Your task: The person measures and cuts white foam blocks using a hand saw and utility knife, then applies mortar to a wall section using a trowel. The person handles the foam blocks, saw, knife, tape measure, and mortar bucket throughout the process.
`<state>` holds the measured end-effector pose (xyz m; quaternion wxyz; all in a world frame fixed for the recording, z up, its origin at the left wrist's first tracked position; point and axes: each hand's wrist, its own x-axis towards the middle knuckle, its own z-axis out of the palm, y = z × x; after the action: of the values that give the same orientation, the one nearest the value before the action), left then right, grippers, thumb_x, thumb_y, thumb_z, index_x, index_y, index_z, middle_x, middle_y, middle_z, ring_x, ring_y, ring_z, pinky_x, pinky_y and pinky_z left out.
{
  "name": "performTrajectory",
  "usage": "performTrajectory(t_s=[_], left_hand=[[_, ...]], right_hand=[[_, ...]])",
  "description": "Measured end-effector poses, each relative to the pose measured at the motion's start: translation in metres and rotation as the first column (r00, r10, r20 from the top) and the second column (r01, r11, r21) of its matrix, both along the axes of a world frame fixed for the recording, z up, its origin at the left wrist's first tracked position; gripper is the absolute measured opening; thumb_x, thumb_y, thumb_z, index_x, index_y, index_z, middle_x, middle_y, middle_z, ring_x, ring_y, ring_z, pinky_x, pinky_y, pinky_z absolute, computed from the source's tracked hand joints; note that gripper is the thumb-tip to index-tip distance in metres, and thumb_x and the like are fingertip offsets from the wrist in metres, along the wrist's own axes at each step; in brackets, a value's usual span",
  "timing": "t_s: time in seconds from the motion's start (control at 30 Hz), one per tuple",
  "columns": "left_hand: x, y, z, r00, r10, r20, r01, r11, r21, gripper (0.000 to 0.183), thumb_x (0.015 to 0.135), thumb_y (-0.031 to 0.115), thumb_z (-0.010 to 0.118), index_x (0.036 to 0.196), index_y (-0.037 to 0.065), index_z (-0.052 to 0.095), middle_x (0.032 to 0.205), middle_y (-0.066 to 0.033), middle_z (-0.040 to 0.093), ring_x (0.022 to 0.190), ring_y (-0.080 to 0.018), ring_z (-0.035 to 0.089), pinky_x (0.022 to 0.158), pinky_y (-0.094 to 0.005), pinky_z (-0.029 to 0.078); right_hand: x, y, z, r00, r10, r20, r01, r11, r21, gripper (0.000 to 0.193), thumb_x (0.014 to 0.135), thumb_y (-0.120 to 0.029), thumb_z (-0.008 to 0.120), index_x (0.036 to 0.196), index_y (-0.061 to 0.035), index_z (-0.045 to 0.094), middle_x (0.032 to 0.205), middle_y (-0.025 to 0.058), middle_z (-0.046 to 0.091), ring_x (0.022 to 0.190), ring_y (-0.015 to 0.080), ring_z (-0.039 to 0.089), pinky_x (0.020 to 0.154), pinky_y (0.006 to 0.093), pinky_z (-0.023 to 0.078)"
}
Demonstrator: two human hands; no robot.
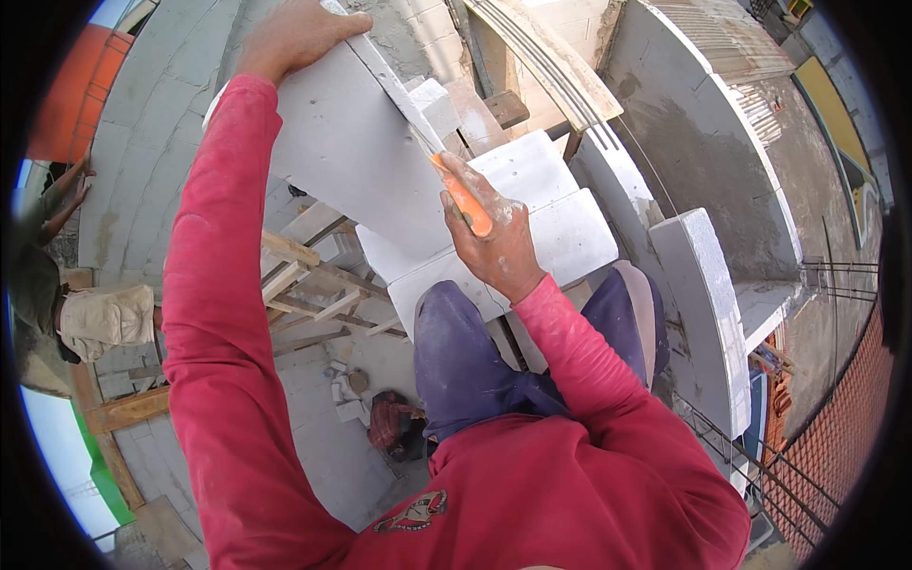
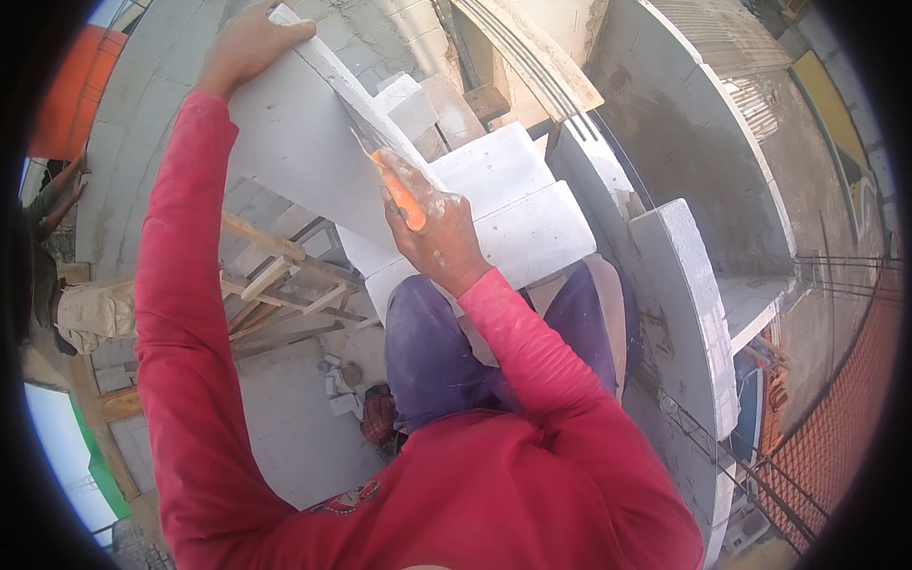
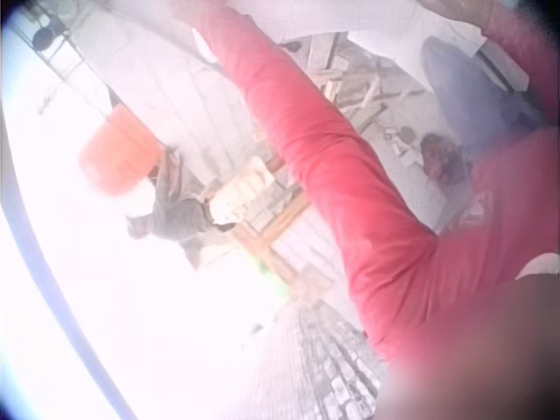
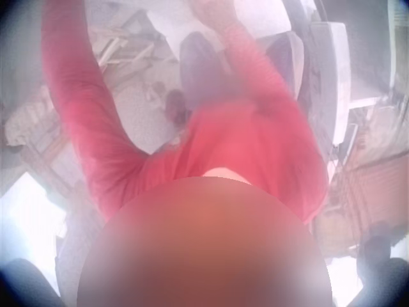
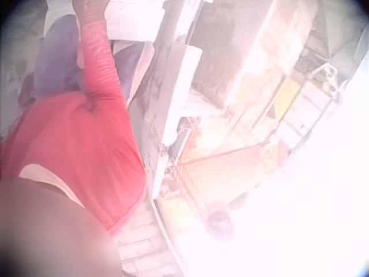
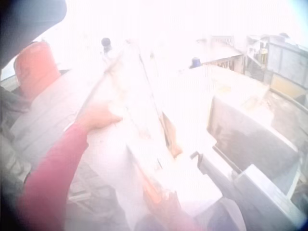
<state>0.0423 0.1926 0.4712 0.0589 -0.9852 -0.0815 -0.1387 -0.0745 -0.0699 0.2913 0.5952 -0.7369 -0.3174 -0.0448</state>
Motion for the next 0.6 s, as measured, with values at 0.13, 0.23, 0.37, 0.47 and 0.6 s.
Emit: performTrajectory(t_s=[0.13,0.23,0.37,0.47,0.6], left_hand=[[-0.001,-0.016,0.01,0.998,0.052,0.033,-0.055,0.996,0.075,0.065,0.077,0.051,0.083,0.124,0.007,0.074,0.123,-0.0233,0.073,0.116,-0.0406,0.068,0.101,-0.0486,0.052],[0.002,-0.013,0.009,0.99,-0.085,0.11,0.073,0.992,0.106,0.072,0.078,0.053,0.081,0.129,0.004,0.071,0.127,-0.0244,0.071,0.121,-0.0404,0.066,0.103,-0.0467,0.052],[0.0,0.017,0.014,0.992,0.123,-0.002,-0.123,0.992,0.037,0.078,0.08,0.062,0.076,0.137,0.009,0.068,0.129,-0.0197,0.071,0.12,-0.0373,0.067,0.104,-0.0483,0.05],[-0.007,-0.018,0.028,0.982,0.168,-0.091,-0.178,0.977,-0.115,0.078,0.077,0.057,0.072,0.136,0.006,0.067,0.111,-0.018,0.078,0.098,-0.031,0.077,0.092,-0.0433,0.059],[-0.01,-0.032,0.022,0.972,0.214,-0.099,-0.221,0.973,-0.069,0.08,0.07,0.056,0.079,0.131,0.004,0.069,0.118,-0.0203,0.074,0.112,-0.0382,0.071,0.098,-0.0485,0.056]], right_hand=[[-0.042,-0.042,-0.02,0.986,-0.107,0.124,0.101,0.993,0.056,0.039,0.098,-0.007,0.068,0.135,0.0009,0.061,0.127,0.0216,0.072,0.084,0.0339,0.076,0.073,0.037,0.06],[0.015,0.008,0.015,1.0,-0.02,0.022,0.022,0.996,-0.083,0.04,0.099,-0.007,0.068,0.138,0.0013,0.06,0.13,0.022,0.071,0.097,0.0338,0.078,0.082,0.0379,0.062],[-0.013,-0.009,-0.013,0.999,-0.042,0.033,0.041,0.999,0.036,0.047,0.094,-0.003,0.07,0.14,-0.0025,0.058,0.134,0.0165,0.071,0.096,0.0357,0.077,0.079,0.0378,0.063],[-0.038,-0.044,-0.016,0.984,-0.093,0.149,0.103,0.992,-0.066,0.046,0.096,-0.002,0.068,0.141,-0.0005,0.057,0.135,0.0185,0.07,0.103,0.0349,0.077,0.083,0.0382,0.063],[0.008,0.016,0.011,0.997,-0.079,0.01,0.079,0.996,0.044,0.036,0.103,-0.002,0.057,0.138,0.0044,0.062,0.136,0.0229,0.069,0.114,0.0378,0.073,0.09,0.041,0.061]])
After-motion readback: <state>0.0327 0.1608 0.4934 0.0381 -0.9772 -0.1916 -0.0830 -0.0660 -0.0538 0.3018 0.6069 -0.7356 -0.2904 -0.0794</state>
